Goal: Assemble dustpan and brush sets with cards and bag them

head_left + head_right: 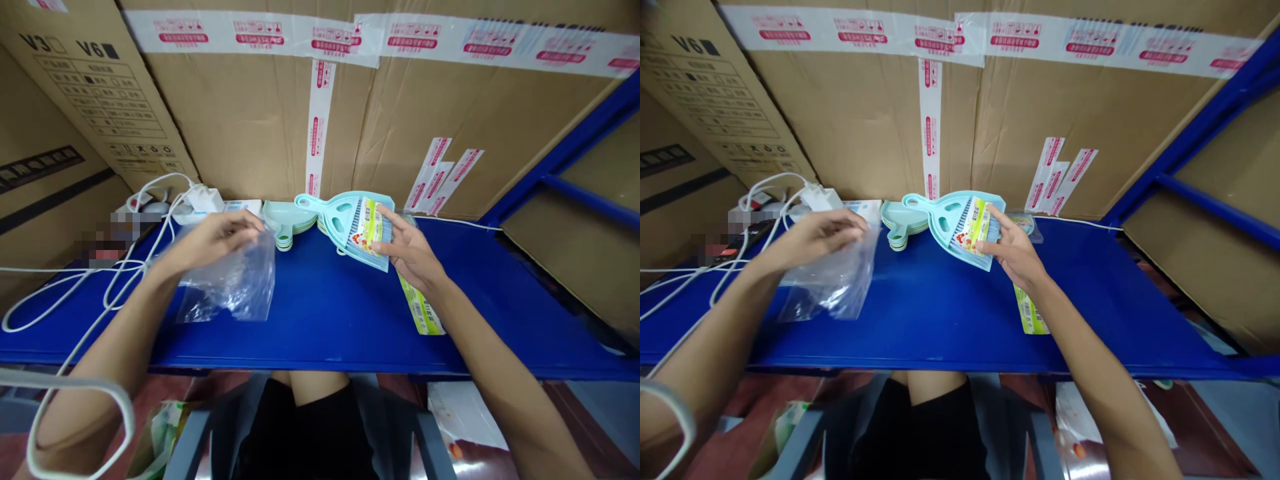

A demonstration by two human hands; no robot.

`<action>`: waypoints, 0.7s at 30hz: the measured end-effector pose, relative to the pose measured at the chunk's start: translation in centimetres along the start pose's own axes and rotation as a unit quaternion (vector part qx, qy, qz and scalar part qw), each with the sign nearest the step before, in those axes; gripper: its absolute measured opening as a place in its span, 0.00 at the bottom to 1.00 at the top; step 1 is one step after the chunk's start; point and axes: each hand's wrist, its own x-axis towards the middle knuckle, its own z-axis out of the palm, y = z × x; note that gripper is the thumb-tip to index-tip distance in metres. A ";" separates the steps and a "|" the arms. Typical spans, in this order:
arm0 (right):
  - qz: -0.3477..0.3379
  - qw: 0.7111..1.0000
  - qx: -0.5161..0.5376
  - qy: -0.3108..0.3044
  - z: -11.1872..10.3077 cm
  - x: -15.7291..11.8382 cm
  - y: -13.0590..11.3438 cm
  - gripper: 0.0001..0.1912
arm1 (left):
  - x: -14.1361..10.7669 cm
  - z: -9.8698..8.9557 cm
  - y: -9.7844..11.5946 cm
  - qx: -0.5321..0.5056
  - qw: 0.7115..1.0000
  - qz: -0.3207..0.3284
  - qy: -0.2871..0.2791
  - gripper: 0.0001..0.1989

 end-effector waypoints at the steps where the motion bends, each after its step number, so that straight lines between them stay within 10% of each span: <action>1: -0.004 1.000 -0.003 0.002 -0.1 0.0 -0.2 0.63 | 0.1 1.0 0.2 -0.011 0.998 0.013 -0.062 0.13; 4: 0.010 1.000 0.003 -0.029 -0.4 -0.2 -0.6 0.61 | 0.3 3.0 0.6 -0.027 0.984 0.049 -0.168 0.18; 14: 0.074 0.993 -0.037 -0.089 -3.0 0.1 -0.6 0.59 | 0.9 3.7 -1.5 0.092 0.965 0.029 -0.245 0.13; 21: 0.085 0.973 -0.140 -0.166 -3.2 -0.7 -1.9 0.55 | 0.6 4.1 0.4 0.023 0.973 0.116 -0.198 0.08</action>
